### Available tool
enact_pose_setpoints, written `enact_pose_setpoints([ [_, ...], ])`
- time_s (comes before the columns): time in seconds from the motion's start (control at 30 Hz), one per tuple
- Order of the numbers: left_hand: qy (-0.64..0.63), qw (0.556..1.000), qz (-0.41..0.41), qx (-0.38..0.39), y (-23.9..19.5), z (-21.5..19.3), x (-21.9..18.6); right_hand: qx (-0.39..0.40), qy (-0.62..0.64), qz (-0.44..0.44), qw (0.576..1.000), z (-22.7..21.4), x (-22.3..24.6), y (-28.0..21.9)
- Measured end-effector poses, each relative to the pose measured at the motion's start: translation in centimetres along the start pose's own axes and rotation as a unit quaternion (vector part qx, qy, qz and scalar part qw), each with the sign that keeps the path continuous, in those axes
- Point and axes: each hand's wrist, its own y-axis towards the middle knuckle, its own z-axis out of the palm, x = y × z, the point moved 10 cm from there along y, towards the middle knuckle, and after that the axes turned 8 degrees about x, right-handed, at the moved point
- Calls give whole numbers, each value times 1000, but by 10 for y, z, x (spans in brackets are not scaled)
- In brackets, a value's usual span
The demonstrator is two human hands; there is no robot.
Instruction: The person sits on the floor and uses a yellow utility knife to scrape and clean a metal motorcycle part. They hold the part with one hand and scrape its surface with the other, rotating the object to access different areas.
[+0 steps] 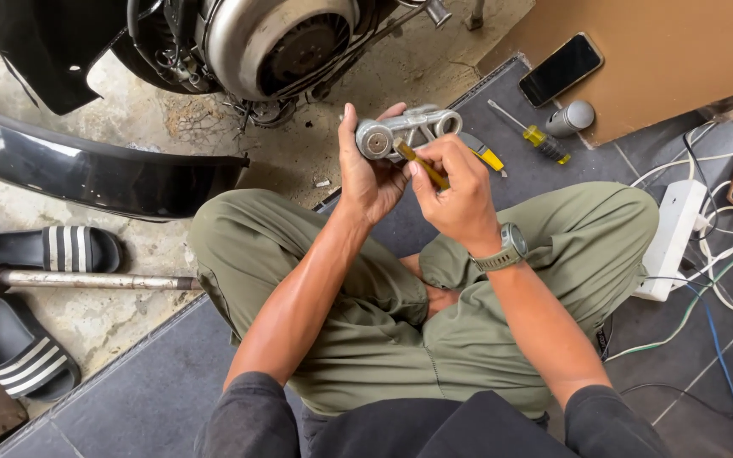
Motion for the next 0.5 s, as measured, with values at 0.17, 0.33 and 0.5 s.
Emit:
enact_pose_setpoints([
  [0.17, -24, 999, 4, -27, 3, -1, 5, -7, 18, 67, 998, 6, -16, -24],
  [0.33, -18, 999, -2, -51, 5, -6, 10, -25, 32, 119, 992, 11, -25, -36],
  [0.5, 3, 998, 0, -58, 6, -11, 12, -25, 42, 130, 990, 20, -34, -39],
])
